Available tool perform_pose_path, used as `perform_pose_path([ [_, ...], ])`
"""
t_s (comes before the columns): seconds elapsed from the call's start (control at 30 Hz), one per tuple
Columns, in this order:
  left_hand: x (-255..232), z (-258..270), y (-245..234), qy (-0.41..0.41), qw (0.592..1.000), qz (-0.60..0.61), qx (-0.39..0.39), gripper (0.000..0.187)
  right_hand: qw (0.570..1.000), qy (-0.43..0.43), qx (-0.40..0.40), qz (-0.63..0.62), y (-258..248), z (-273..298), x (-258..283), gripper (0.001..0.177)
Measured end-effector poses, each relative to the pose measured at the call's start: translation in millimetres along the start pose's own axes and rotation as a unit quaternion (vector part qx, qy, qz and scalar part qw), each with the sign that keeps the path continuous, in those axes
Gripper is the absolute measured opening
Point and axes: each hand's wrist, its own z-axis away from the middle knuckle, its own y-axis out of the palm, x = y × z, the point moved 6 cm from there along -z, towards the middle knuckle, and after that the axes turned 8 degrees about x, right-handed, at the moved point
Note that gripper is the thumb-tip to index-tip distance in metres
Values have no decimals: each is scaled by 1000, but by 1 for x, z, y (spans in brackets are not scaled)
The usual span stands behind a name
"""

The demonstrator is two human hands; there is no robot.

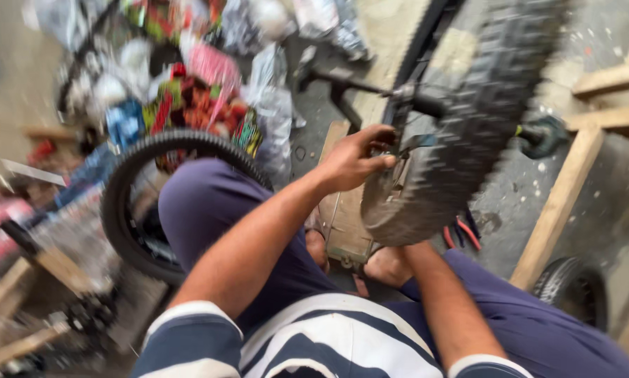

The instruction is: The person sits on the floor and works on a bicycle wheel mounted on a truing stand. They use a red spoke wrench to tighten and adjust the spokes, spinning the wheel periodically to check alignment. The person also uses pliers to manipulate parts of the wheel hub and axle.

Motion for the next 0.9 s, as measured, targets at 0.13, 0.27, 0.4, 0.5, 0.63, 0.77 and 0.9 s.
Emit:
perform_pose_path([
  [0.13, -3, -4, -11, 1, 999, -41, -1, 44, 997, -30, 40, 56, 31, -9, 42, 32],
  [0.27, -6, -3, -11, -5, 999, -34, -23, 34, 997, -18, 34, 73, 53, 1, 64, 30],
  [0.4, -24, 2, -16, 36, 992, -94, -71, 28, 995, 1, -3, 100, 30, 14, 73, 29],
  [0.5, -28, 2, -20, 38, 991, -111, -68, 26, 989, 20, -59, 134, -21, 41, 66, 28],
  [0.63, -36, 11, -22, 84, 992, -89, -41, 24, 989, 20, -119, 80, -116, 98, 97, 27],
  [0.77, -41, 14, -18, 103, 990, -95, -20, 23, 976, 1, -207, -61, -166, 158, 129, 26],
  [0.9, -49, 20, -16, 100, 989, -102, -33, 23, 936, -102, -220, -255, -174, 175, 156, 22],
])
